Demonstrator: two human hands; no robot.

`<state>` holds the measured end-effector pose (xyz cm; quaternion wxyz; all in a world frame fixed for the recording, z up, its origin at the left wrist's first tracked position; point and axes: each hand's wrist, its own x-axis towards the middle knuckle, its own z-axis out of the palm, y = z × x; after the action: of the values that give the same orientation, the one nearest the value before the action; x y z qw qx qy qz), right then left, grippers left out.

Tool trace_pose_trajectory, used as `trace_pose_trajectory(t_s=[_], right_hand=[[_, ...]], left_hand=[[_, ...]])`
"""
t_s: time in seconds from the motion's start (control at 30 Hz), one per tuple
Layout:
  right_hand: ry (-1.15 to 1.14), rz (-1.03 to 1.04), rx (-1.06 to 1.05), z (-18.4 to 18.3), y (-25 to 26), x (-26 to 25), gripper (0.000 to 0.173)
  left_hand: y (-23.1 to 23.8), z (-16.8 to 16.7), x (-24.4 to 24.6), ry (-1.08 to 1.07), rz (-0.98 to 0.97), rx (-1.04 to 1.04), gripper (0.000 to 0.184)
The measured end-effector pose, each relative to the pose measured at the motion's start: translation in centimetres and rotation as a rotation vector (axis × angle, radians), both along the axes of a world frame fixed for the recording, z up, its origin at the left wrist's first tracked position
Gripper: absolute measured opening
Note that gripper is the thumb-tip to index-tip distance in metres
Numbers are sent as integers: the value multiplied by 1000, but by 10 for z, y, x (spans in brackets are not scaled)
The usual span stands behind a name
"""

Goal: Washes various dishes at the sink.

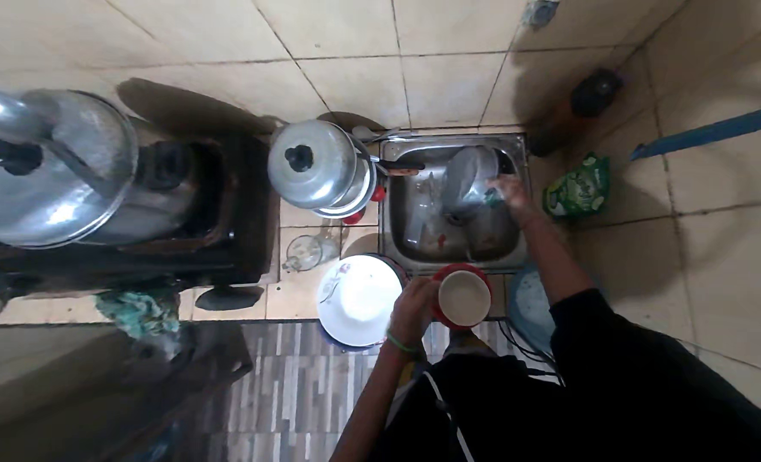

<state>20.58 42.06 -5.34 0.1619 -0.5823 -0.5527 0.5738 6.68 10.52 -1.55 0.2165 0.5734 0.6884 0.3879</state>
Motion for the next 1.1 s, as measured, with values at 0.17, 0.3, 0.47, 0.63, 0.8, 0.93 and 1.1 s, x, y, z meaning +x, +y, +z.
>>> trace_pose_trajectory(t_s=[0.17, 0.3, 0.47, 0.63, 0.8, 0.93, 1.1], right_hand=[[284, -355, -244, -23, -1, 4, 34], [55, -391, -291, -44, -7, -1, 46], [-24, -169, -70, -13, -18, -3, 38], [-309, 501, 404, 69, -80, -9, 32], [-449, 966, 746, 106, -129, -14, 21], [-215, 758, 747, 146, -118, 23, 34], [-273, -75, 852, 360, -142, 73, 39]], left_hand=[[2, -2, -1, 13, 6, 13, 18], [4, -1, -1, 34, 22, 4, 18], [25, 8, -2, -211, 140, -75, 21], [87, 25, -5, -809, 366, -377, 62], [112, 27, -3, -957, 508, -374, 94], [119, 51, 7, -1111, 579, -379, 79], [113, 52, 8, -1076, 447, -352, 80]])
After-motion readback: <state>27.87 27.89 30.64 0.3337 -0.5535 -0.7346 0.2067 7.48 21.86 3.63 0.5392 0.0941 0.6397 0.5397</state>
